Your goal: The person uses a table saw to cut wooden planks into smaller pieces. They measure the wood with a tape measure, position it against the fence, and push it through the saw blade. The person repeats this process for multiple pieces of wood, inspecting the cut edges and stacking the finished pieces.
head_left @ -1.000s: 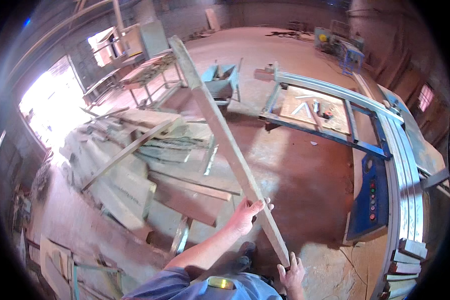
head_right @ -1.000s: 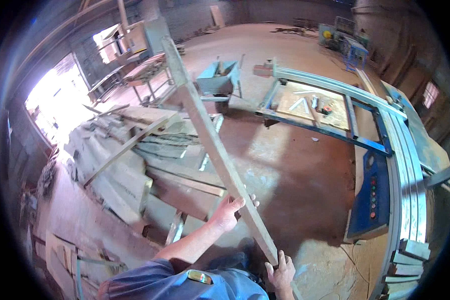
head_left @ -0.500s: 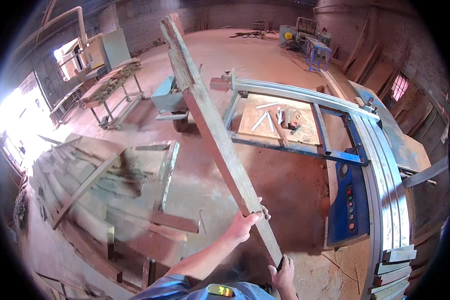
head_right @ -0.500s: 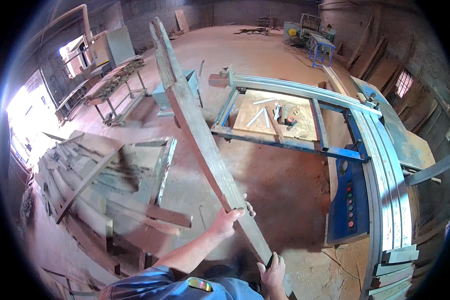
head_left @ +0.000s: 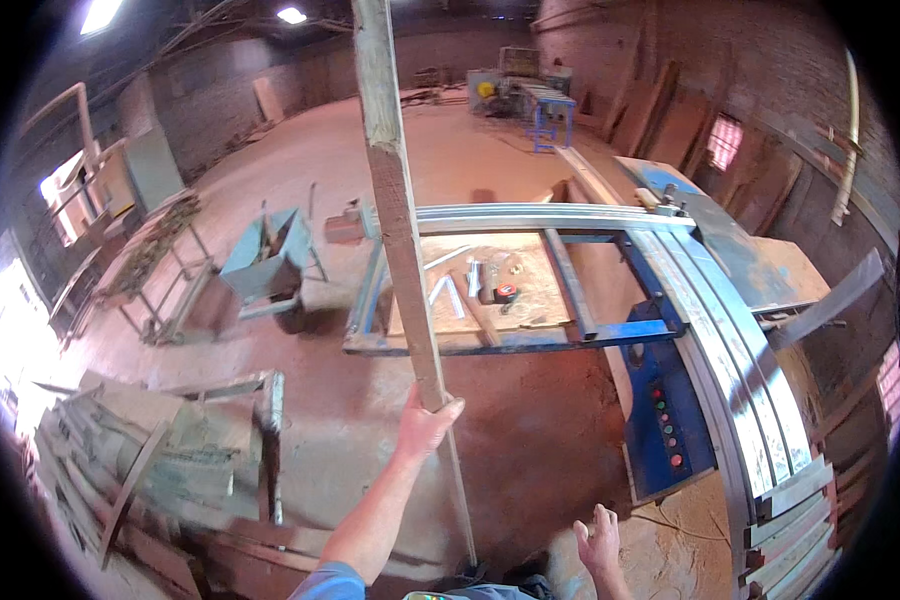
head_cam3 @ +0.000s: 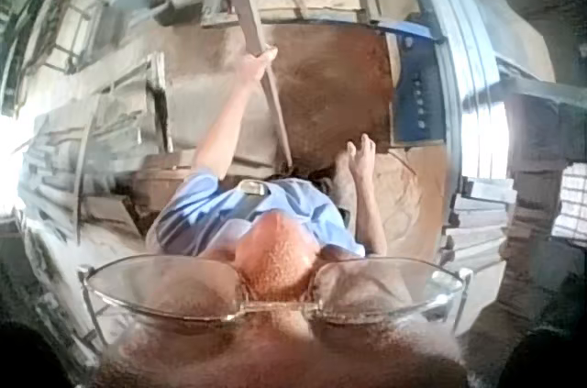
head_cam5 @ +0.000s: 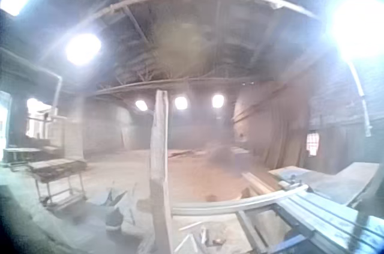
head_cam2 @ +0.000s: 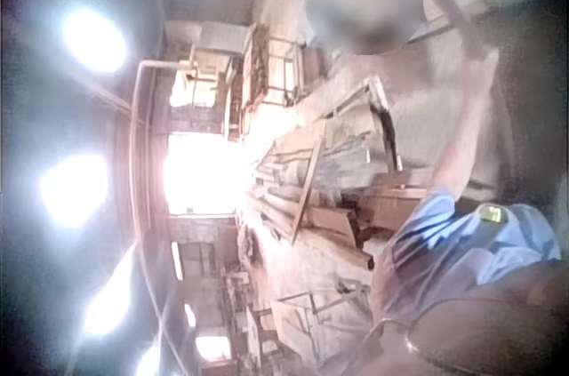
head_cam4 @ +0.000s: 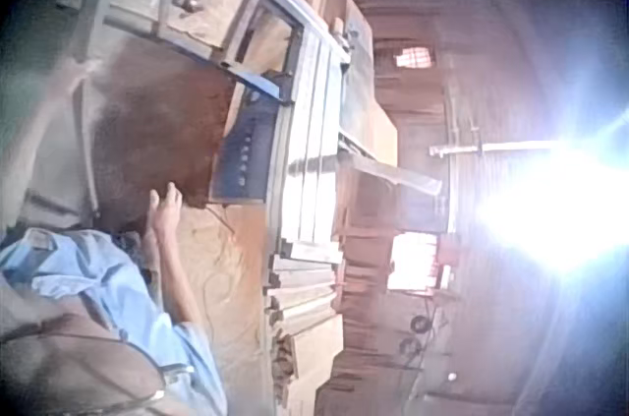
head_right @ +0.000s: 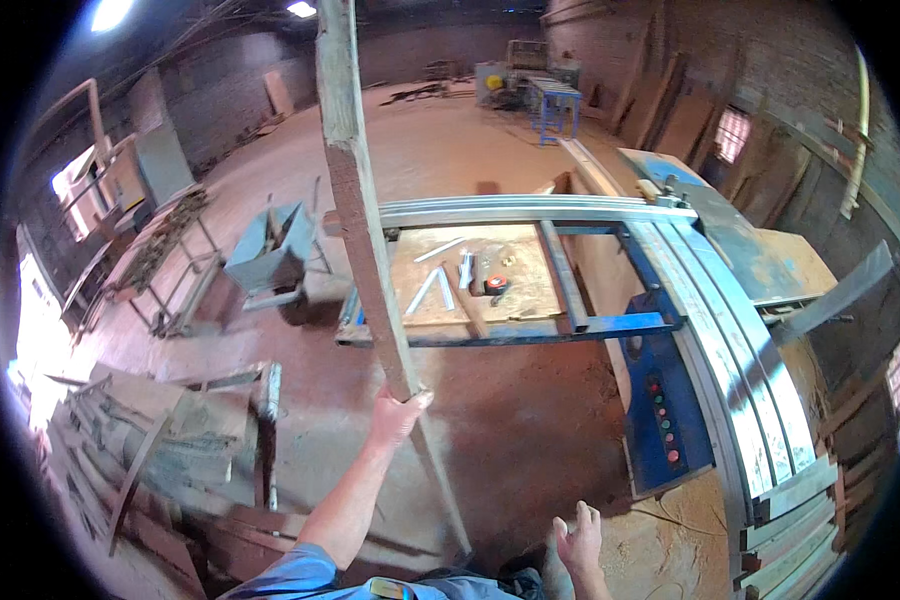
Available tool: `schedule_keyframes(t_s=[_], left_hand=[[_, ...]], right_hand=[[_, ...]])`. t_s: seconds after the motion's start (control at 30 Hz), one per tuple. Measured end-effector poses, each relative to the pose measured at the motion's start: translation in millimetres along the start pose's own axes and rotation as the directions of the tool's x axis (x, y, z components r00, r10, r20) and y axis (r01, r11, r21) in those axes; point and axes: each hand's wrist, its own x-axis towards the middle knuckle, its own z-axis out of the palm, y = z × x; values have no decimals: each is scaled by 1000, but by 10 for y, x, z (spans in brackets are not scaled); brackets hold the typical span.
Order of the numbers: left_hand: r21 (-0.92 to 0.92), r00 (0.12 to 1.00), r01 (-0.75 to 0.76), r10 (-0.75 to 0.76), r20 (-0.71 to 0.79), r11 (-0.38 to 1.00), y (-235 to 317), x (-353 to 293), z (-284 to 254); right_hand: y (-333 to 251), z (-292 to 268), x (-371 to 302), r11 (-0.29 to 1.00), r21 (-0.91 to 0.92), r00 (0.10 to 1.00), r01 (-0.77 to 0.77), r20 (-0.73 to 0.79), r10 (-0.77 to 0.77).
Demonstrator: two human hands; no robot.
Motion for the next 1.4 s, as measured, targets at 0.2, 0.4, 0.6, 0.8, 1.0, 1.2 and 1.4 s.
schedule_keyframes(t_s=[0.2,0.4,0.6,0.8,1.0,1.2,1.4], left_hand=[[197,995,-95,90,35,976,80,353,438],[318,971,-109,33,235,942,377,563,1363],[545,951,-125,-57,304,829,497,752,2374],[670,865,-198,-194,463,715,645,984,3111],[630,561,-25,-510,652,776,622,1571,3542],[550,76,362,-612,787,752,127,2463,3731],[539,-196,590,-541,818,601,-187,3250,3997]], right_hand=[[395,-134,549,997,46,998,-68,18,67],[796,-409,1479,993,93,997,-73,35,70],[1108,-835,2342,997,59,998,-50,49,47],[1252,-1032,2995,988,134,992,-74,115,58],[1266,-926,3737,998,58,991,-1,133,-7],[1346,-701,4760,990,-63,986,124,118,-116],[1577,-309,5728,941,-188,959,282,48,-278]])
